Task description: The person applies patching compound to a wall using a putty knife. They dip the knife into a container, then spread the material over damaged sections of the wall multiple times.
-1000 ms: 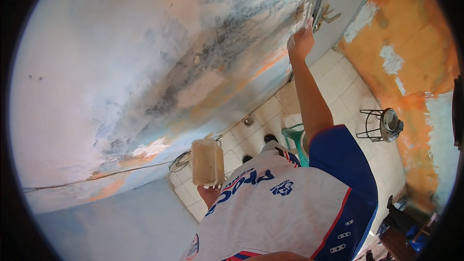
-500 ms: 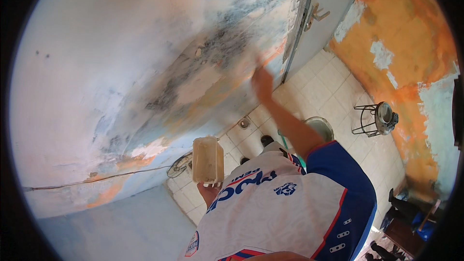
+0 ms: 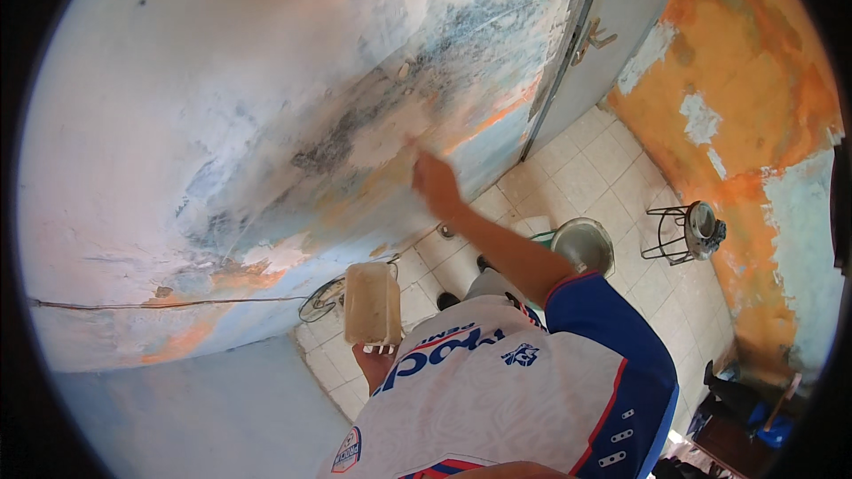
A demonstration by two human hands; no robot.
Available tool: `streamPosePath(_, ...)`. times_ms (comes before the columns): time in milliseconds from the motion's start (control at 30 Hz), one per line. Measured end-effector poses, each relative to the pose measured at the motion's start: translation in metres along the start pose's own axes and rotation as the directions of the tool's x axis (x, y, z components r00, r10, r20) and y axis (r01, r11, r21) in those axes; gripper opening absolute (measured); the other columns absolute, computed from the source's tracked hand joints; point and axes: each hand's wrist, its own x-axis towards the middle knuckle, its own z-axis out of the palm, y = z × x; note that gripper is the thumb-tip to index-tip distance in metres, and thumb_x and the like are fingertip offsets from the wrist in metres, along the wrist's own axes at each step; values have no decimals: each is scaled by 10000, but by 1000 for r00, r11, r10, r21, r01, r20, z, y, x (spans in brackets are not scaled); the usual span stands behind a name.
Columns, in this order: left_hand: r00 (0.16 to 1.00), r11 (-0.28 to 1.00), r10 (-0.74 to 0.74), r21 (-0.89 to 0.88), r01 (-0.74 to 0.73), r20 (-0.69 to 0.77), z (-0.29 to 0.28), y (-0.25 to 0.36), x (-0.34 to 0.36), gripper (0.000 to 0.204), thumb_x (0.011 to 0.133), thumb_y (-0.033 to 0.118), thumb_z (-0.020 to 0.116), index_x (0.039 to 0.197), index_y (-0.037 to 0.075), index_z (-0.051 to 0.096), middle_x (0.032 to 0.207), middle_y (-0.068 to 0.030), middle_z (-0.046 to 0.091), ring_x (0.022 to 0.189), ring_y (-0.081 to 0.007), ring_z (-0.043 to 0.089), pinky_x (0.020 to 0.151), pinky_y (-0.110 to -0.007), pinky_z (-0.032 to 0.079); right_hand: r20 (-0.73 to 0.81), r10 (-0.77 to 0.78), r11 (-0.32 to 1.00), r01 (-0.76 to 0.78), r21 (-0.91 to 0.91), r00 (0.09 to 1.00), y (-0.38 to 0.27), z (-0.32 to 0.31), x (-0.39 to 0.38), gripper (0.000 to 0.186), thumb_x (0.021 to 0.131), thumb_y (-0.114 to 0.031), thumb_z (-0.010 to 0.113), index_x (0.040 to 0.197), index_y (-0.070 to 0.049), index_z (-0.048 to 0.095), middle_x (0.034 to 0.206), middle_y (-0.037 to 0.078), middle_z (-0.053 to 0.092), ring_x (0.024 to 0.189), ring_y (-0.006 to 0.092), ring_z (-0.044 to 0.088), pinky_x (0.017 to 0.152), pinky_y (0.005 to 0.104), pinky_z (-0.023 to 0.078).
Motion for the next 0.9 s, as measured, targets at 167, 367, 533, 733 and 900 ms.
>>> streamPosePath(167, 998, 999, -43, -13, 42, -43, -8, 16, 0, 817, 729, 416, 710, 1369, 54, 354, 1352, -153, 361, 1271, -347, 393, 1058, -587, 386, -89, 291, 954, -296, -49, 953, 21, -32, 26, 307, 953, -119, 524, 1243, -57, 602, 762, 136, 636, 714, 273, 634, 656, 401, 496)
streamPosePath(367, 996, 999, -50, 4, 50, 71, -37, 16, 26, 822, 726, 417, 703, 1366, 38, 352, 1336, -166, 379, 1261, -355, 410, 1076, -583, 371, -706, -130, 919, -183, -350, 697, 98, -197, 240, 183, 901, -167, 581, 864, 11, 604, 712, 210, 628, 650, 396, 616, 590, 456, 462)
streamPosePath(533, 996, 992, 11, 121, -21, 85, -13, 24, 4, 797, 726, 413, 699, 1346, 34, 371, 1333, -172, 384, 1262, -358, 404, 1092, -586, 348, -505, -338, 857, 37, -515, 794, 82, -106, 213, 59, 789, -104, 633, 803, -47, 633, 717, 166, 644, 656, 370, 622, 615, 462, 482)
streamPosePath(733, 997, 996, 15, 88, -21, 71, -24, 20, 28, 762, 727, 423, 709, 1329, 77, 398, 1334, -151, 379, 1264, -332, 380, 1042, -552, 375, -214, -231, 965, 195, -176, 949, -64, 65, -12, 419, 877, -39, 564, 1295, -42, 540, 1007, 207, 628, 853, 395, 612, 707, 467, 499)
streamPosePath(900, 984, 985, -165, -40, 168, 72, -68, 26, 81, 777, 727, 454, 708, 1335, 87, 395, 1351, -142, 361, 1258, -319, 379, 1014, -545, 386, -188, 57, 966, -101, -238, 980, -2, -11, 15, 297, 914, -52, 544, 1209, -18, 558, 835, 139, 576, 716, 284, 564, 654, 413, 473)
